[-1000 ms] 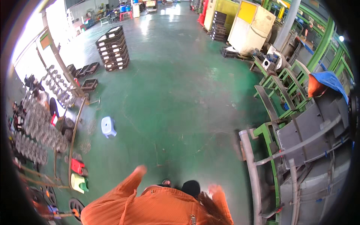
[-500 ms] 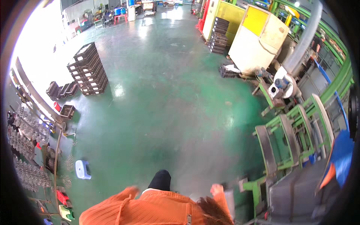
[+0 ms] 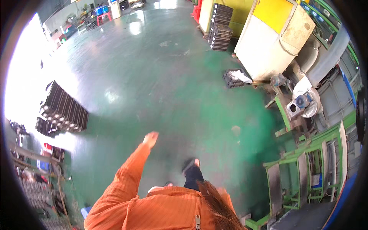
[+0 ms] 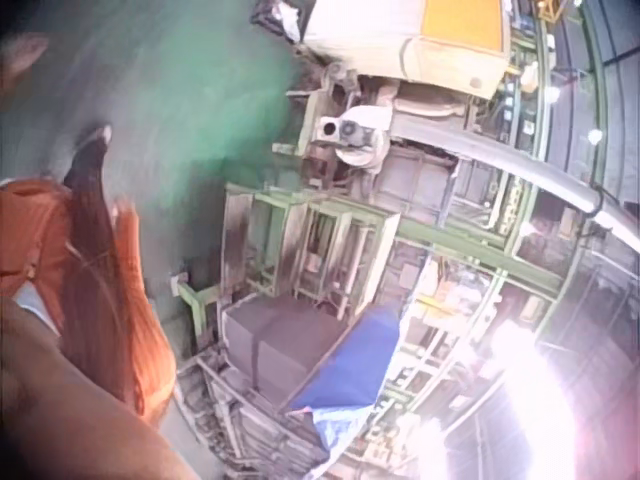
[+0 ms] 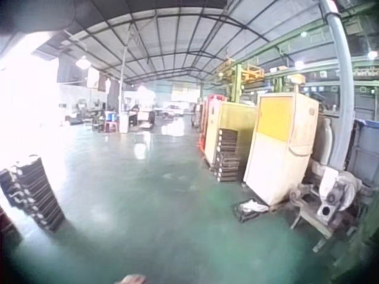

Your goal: The person attaches metal plates to wire hooks, transfers wire hooks into a plastic crate, and empties the crate onto a worktable. Then, the person retrieves an empty crate from a stack.

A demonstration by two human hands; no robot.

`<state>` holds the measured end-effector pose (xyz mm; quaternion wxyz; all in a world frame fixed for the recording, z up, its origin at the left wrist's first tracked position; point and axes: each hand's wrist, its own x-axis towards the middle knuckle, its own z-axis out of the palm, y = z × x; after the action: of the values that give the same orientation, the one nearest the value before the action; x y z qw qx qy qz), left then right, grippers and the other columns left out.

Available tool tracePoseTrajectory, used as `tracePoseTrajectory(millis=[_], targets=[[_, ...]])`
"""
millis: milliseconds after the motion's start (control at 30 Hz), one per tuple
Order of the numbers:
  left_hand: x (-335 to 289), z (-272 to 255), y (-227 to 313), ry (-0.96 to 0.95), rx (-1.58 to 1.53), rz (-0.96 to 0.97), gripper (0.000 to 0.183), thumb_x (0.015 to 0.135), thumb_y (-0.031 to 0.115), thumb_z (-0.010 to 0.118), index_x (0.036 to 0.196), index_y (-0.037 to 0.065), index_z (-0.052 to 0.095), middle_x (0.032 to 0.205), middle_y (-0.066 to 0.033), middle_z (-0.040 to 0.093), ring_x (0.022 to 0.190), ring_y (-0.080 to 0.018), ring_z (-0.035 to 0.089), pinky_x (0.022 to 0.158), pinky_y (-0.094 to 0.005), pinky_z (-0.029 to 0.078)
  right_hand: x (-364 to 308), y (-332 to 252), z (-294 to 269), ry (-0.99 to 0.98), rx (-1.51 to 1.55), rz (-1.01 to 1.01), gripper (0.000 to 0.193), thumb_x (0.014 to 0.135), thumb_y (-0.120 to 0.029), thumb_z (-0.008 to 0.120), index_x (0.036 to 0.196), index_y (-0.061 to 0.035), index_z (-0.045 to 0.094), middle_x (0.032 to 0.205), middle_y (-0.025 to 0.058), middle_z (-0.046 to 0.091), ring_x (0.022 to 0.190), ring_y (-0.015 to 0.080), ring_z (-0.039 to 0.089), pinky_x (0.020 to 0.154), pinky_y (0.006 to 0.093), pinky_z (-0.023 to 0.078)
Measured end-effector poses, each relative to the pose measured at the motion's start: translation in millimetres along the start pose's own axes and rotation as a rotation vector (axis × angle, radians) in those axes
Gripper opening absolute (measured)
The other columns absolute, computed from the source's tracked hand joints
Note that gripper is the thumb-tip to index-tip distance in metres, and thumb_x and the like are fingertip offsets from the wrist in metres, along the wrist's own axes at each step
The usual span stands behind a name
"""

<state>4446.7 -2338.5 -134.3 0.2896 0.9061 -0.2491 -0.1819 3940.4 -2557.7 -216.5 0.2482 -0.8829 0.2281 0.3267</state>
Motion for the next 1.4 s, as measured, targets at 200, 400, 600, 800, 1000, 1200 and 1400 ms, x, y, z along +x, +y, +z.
tracePoseTrajectory(millis=[200, 400, 600, 800, 1000, 1200, 1400], targets=[[344, -76, 221, 0.176, -0.491, 0.402, 0.020, 0.086, 0.017, 0.050, 0.101, 0.007, 0.058, 0.095, -0.0127, 0.062, 0.090, -0.0224, 0.061, 0.076, -0.0303, 0.047, 206, 49, -174, -0.062, 0.713, 0.410, 0.011, 0.080, -0.013, 0.054, 0.087, -0.0060, 0.060, 0.066, 0.0040, 0.059, 0.055, 0.0163, 0.056, 0.045, 0.0292, 0.043], [471, 13, 140, -0.315, 0.150, 0.266, 0.024, 0.081, 0.022, 0.048, 0.095, 0.006, 0.060, 0.101, -0.0169, 0.058, 0.093, -0.0329, 0.055, 0.078, -0.0419, 0.045, 450, 99, -508, 0.421, 1.491, 0.418, 0.017, 0.081, -0.015, 0.055, 0.094, -0.0045, 0.057, 0.066, 0.0049, 0.059, 0.053, 0.0155, 0.055, 0.042, 0.0254, 0.041], [575, 8, 49, -0.923, 0.307, -0.670, 0.039, 0.078, 0.033, 0.048, 0.106, 0.007, 0.057, 0.103, -0.0156, 0.060, 0.096, -0.0303, 0.057, 0.080, -0.0380, 0.046, 734, 24, -920, 0.606, 1.036, -0.031, 0.013, 0.085, -0.013, 0.053, 0.095, -0.0084, 0.059, 0.075, 0.0007, 0.061, 0.058, 0.0074, 0.056, 0.047, 0.0203, 0.041], [991, -23, 37, -0.664, 0.659, -0.242, 0.033, 0.082, 0.025, 0.045, 0.109, 0.008, 0.056, 0.113, -0.0118, 0.054, 0.103, -0.0265, 0.053, 0.082, -0.0385, 0.044, 968, 21, -1050, 0.205, 0.910, 0.138, 0.013, 0.081, -0.011, 0.054, 0.093, -0.0073, 0.057, 0.072, 0.0011, 0.058, 0.056, 0.0102, 0.054, 0.044, 0.0257, 0.040], [1424, -127, 343, 0.153, -0.217, 0.109, 0.019, 0.083, 0.019, 0.054, 0.095, 0.006, 0.061, 0.089, -0.0130, 0.063, 0.083, -0.0237, 0.062, 0.073, -0.0296, 0.046, 1094, 129, -1166, -0.185, 0.979, 0.323, 0.028, 0.081, -0.025, 0.059, 0.103, -0.0089, 0.056, 0.091, 0.0083, 0.062, 0.072, 0.0187, 0.060, 0.055, 0.0319, 0.046], [1740, -81, 449, 0.036, -0.390, 0.221, 0.021, 0.085, 0.017, 0.053, 0.102, 0.006, 0.059, 0.088, -0.0065, 0.063, 0.080, -0.0154, 0.060, 0.072, -0.0270, 0.046, 1336, 256, -1425, 0.173, 1.196, 0.483, 0.025, 0.078, -0.015, 0.056, 0.103, -0.0085, 0.055, 0.088, 0.0103, 0.059, 0.073, 0.0218, 0.059, 0.062, 0.0362, 0.049], [2028, 116, 494, -0.301, -0.627, -0.233, 0.045, 0.087, 0.038, 0.048, 0.116, 0.005, 0.052, 0.108, -0.0070, 0.057, 0.098, -0.0180, 0.052, 0.074, -0.0296, 0.045, 1628, 462, -1691, 1.180, 0.785, 0.400, 0.021, 0.080, -0.032, 0.059, 0.076, -0.0120, 0.057, 0.057, -0.0042, 0.043, 0.045, 0.0071, 0.039, 0.033, 0.0234, 0.029]])
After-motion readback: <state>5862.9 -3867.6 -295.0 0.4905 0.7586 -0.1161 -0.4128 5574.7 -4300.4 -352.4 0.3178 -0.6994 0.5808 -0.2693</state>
